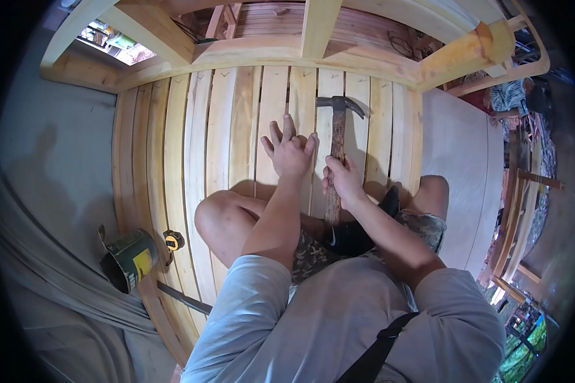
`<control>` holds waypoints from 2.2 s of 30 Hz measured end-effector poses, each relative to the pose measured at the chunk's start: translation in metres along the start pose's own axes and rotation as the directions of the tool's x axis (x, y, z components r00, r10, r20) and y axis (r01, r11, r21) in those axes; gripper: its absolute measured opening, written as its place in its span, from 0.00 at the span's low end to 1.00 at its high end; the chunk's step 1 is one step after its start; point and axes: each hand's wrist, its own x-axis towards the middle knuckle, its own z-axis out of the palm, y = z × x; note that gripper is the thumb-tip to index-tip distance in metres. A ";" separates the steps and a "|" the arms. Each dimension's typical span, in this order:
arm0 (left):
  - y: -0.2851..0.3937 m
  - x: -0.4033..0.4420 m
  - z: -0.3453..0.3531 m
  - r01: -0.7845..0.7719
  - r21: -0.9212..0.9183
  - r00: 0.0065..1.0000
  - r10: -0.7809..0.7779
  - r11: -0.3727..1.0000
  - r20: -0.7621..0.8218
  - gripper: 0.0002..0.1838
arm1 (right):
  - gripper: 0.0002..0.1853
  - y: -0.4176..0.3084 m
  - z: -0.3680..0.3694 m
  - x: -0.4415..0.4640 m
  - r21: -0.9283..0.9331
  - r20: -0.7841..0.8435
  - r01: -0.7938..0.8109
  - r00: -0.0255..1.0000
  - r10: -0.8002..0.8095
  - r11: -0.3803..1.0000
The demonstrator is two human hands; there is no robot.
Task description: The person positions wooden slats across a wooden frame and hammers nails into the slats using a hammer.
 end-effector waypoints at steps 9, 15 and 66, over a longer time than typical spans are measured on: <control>0.002 0.000 -0.006 0.003 0.010 1.000 -0.003 1.000 0.005 0.29 | 0.10 -0.007 -0.001 0.002 0.009 0.000 -0.001 1.000 0.001 1.000; 0.000 -0.001 0.002 -0.019 0.021 0.998 0.021 1.000 -0.054 0.28 | 0.08 -0.005 0.002 -0.006 -0.089 -0.030 0.090 0.995 -0.093 0.992; 0.006 0.003 -0.002 -0.153 0.030 0.978 0.147 0.988 0.151 0.31 | 0.12 -0.053 -0.019 0.004 -0.377 0.159 0.457 0.889 -0.429 0.806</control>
